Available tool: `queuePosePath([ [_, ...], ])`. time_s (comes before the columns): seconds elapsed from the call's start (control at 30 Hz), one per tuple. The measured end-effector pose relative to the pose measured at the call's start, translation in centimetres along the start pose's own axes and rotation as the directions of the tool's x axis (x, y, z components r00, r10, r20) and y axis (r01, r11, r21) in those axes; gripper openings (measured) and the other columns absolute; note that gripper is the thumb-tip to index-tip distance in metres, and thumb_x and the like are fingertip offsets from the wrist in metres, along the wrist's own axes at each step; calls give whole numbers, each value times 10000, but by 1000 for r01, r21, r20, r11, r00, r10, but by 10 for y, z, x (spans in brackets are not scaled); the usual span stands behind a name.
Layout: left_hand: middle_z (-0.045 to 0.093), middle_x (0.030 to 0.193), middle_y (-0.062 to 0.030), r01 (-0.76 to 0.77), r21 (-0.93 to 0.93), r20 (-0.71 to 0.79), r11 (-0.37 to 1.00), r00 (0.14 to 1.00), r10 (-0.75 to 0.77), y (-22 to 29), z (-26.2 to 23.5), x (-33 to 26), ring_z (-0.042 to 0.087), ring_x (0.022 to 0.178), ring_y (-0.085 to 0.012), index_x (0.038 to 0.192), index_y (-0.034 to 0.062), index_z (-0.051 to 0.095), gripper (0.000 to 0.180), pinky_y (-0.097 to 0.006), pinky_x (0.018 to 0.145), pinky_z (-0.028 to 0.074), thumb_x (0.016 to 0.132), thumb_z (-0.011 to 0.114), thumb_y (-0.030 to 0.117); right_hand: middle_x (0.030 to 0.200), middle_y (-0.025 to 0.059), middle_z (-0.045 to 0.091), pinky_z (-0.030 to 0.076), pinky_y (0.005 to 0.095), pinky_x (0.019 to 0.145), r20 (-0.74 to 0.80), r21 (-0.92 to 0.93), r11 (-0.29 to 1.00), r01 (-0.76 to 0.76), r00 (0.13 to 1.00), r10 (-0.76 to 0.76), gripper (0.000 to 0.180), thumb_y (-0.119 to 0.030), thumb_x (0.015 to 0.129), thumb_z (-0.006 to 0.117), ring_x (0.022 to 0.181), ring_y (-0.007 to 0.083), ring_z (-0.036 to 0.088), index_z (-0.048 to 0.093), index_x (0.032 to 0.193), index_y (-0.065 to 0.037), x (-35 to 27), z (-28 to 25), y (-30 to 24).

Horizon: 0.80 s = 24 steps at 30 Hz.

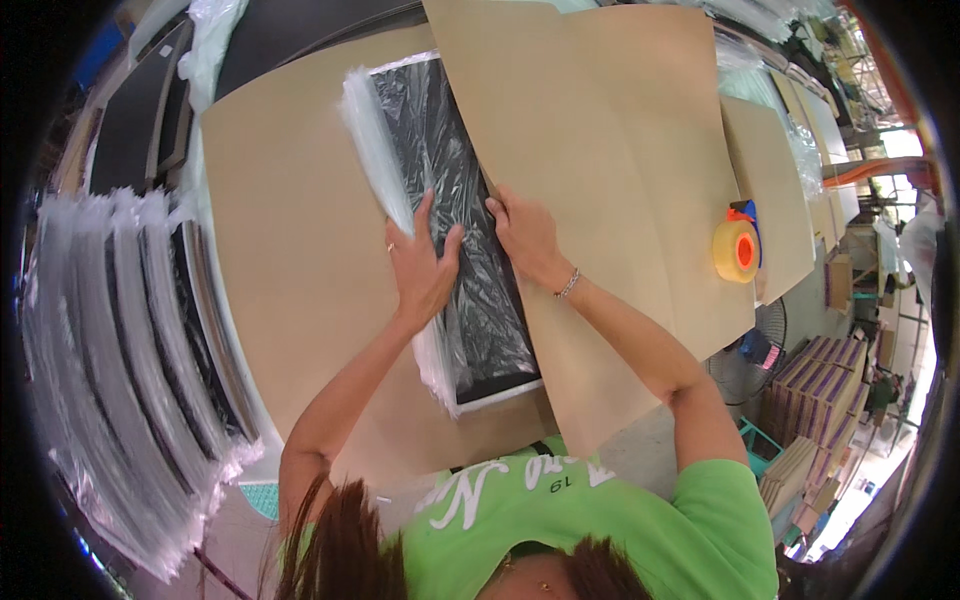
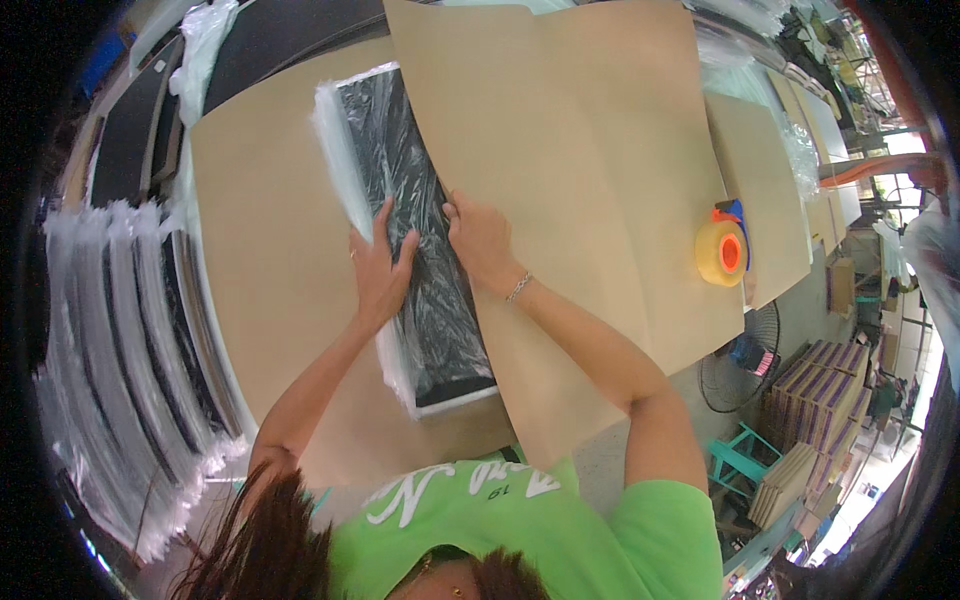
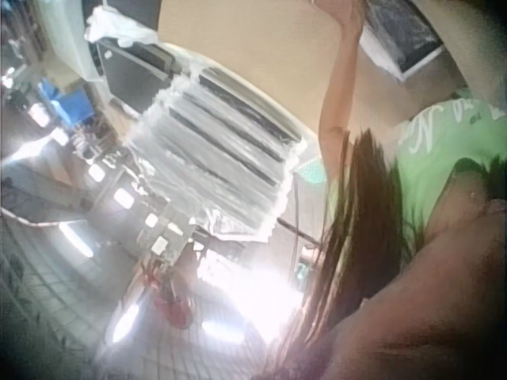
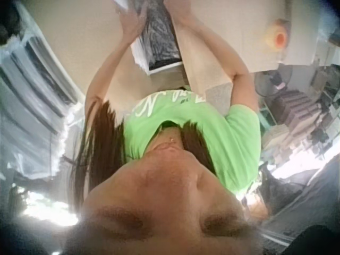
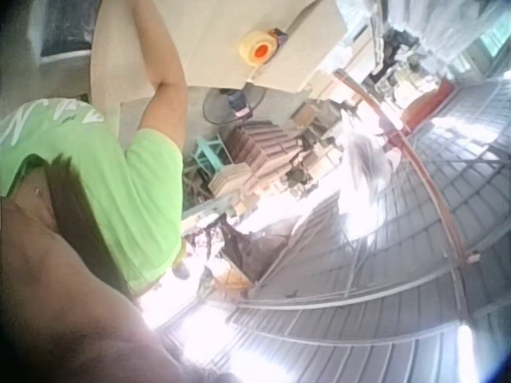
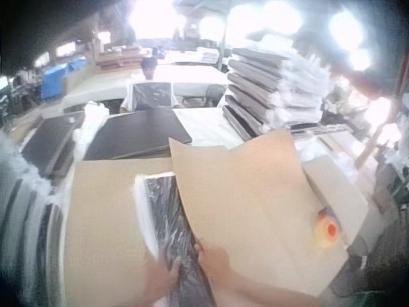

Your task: The person wraps black panels in plastic sheets and brown paper, then secures the paper with clear tape using a tape dispenser.

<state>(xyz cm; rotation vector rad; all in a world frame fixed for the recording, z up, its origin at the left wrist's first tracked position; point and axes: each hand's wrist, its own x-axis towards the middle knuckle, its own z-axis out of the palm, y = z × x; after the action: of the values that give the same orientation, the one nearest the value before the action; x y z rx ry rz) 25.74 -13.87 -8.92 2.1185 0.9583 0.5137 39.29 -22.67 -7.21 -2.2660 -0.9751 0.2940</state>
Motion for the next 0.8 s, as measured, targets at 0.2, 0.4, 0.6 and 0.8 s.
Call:
queuePosePath([
  [0.2, 340, 1263, -341, 388, 193, 28, 901, 916, -400, 33, 7, 22, 355, 1206, -502, 1458, 278, 268, 914, -577, 998, 284, 735, 517, 781, 730, 183, 625, 475, 466, 645, 134, 34, 997, 69, 988, -73, 196, -227, 865, 576, 720, 375, 621, 559, 877, -32, -8, -10, -4],
  [0.4, 344, 1231, -350, 486, 319, -97, 814, 871, -482, 39, 27, 32, 364, 1181, -504, 1480, 287, 170, 1127, -606, 931, 298, 594, 601, 834, 781, 179, 629, 482, 446, 689, 156, 151, 967, 206, 961, -229, 141, -167, 846, 561, 776, 349, 625, 555, 891, -33, -10, -9, 10],
  [0.6, 337, 1250, -359, 417, 310, -91, 854, 907, -410, 32, 31, 30, 373, 1178, -496, 1497, 293, 132, 1166, -604, 929, 299, 581, 622, 824, 935, 172, 649, 478, 375, 806, 223, 497, 866, 62, 955, -196, 227, -138, 833, 570, 914, 288, 625, 636, 1029, -45, -2, -41, 46],
  [0.8, 351, 1243, -356, 433, 330, -107, 839, 900, -423, 31, 29, 25, 361, 1194, -507, 1508, 289, 133, 1142, -599, 959, 285, 613, 621, 804, 1385, 221, 420, 224, 533, 1082, -144, 9, 998, 67, 987, -65, 472, -173, 887, 550, 1322, 376, 334, 453, 1324, -22, 11, -126, 197],
])
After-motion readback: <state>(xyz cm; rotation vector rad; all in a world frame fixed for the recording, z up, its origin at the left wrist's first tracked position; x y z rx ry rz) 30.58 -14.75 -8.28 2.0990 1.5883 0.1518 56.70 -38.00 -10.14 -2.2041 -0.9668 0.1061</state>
